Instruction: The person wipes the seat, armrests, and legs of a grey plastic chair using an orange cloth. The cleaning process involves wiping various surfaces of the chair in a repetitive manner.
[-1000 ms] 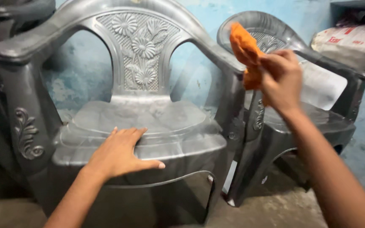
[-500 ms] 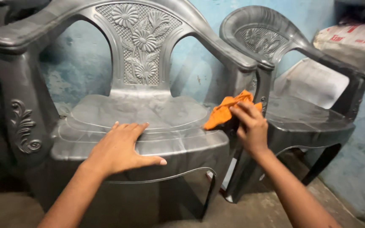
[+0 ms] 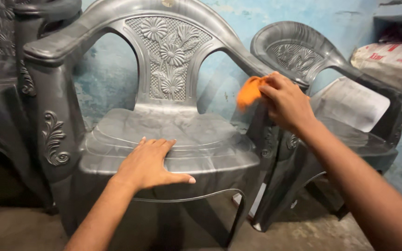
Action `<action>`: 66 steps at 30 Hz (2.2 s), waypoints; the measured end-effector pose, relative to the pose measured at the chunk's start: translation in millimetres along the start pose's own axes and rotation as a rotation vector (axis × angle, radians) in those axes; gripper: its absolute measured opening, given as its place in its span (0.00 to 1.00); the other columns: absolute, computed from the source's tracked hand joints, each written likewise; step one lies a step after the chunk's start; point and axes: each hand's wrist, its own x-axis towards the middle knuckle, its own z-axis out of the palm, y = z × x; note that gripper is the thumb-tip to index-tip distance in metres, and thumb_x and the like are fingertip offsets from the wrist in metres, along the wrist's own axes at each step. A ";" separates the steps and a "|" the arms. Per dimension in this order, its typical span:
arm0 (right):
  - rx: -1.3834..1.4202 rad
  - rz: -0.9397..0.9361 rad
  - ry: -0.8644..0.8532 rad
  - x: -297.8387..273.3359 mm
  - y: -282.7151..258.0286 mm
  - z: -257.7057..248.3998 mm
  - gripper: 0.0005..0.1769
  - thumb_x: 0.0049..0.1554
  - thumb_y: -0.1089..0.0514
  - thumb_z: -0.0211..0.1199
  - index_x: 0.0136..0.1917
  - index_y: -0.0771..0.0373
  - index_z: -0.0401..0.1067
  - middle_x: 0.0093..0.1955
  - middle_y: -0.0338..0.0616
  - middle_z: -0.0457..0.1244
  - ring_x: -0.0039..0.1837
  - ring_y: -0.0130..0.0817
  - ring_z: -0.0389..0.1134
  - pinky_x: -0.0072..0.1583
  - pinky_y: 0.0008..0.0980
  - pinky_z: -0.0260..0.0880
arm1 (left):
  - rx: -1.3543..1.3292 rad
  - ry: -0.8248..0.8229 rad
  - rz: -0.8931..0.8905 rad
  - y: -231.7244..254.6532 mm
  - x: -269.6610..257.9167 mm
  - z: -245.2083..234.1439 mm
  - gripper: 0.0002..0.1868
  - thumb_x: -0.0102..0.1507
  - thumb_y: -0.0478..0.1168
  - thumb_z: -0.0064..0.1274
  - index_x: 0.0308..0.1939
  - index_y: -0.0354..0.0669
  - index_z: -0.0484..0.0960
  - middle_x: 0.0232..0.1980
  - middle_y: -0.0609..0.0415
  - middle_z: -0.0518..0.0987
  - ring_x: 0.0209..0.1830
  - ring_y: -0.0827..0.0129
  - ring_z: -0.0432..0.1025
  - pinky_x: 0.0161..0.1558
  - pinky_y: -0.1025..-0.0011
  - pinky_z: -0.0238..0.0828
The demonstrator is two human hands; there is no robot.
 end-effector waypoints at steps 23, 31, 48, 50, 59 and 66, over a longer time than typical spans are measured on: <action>1.406 1.006 -0.148 -28.9 -103.8 25.1 0.29 0.58 0.54 0.57 0.69 0.71 0.67 0.61 0.52 0.68 0.58 0.41 0.71 0.61 0.44 0.71 | -0.396 0.315 0.180 23.8 -1.1 -3.5 0.62 0.46 0.73 0.63 0.75 0.38 0.67 0.72 0.38 0.70 0.73 0.46 0.61 0.71 0.55 0.57; 1.770 0.733 0.024 2.5 -175.7 13.4 0.34 0.64 0.37 0.42 0.74 0.61 0.61 0.69 0.45 0.63 0.69 0.37 0.66 0.64 0.41 0.70 | -0.740 0.702 0.238 39.5 18.7 -14.8 0.28 0.72 0.45 0.46 0.74 0.35 0.67 0.71 0.39 0.74 0.75 0.51 0.69 0.73 0.61 0.63; 0.291 0.651 0.046 -67.5 -159.8 72.8 0.19 0.57 0.40 0.59 0.45 0.56 0.79 0.43 0.39 0.68 0.48 0.44 0.71 0.45 0.42 0.69 | 0.106 1.335 -0.140 -131.4 41.2 -87.8 0.40 0.74 0.47 0.55 0.78 0.27 0.51 0.77 0.25 0.56 0.78 0.33 0.55 0.76 0.48 0.54; 0.256 0.653 0.040 -66.7 -161.8 72.9 0.19 0.57 0.39 0.59 0.44 0.55 0.79 0.42 0.39 0.68 0.47 0.43 0.71 0.44 0.41 0.68 | 0.208 1.285 -0.205 -137.0 46.3 -100.8 0.45 0.71 0.55 0.60 0.76 0.27 0.53 0.74 0.24 0.61 0.72 0.32 0.61 0.69 0.48 0.60; 0.256 0.557 0.106 -64.5 -169.1 75.5 0.21 0.53 0.38 0.64 0.44 0.56 0.79 0.42 0.36 0.69 0.46 0.39 0.72 0.43 0.37 0.69 | 0.025 1.319 -0.554 -160.5 55.1 -120.6 0.43 0.57 0.73 0.67 0.47 0.33 0.76 0.44 0.37 0.82 0.44 0.40 0.77 0.47 0.48 0.72; 0.257 0.567 0.119 -66.4 -169.7 76.0 0.20 0.52 0.39 0.64 0.44 0.56 0.80 0.42 0.36 0.69 0.45 0.39 0.72 0.43 0.36 0.69 | -0.234 1.348 -0.601 -183.1 47.2 -130.0 0.39 0.68 0.71 0.54 0.23 0.38 0.81 0.23 0.51 0.79 0.26 0.52 0.78 0.38 0.49 0.71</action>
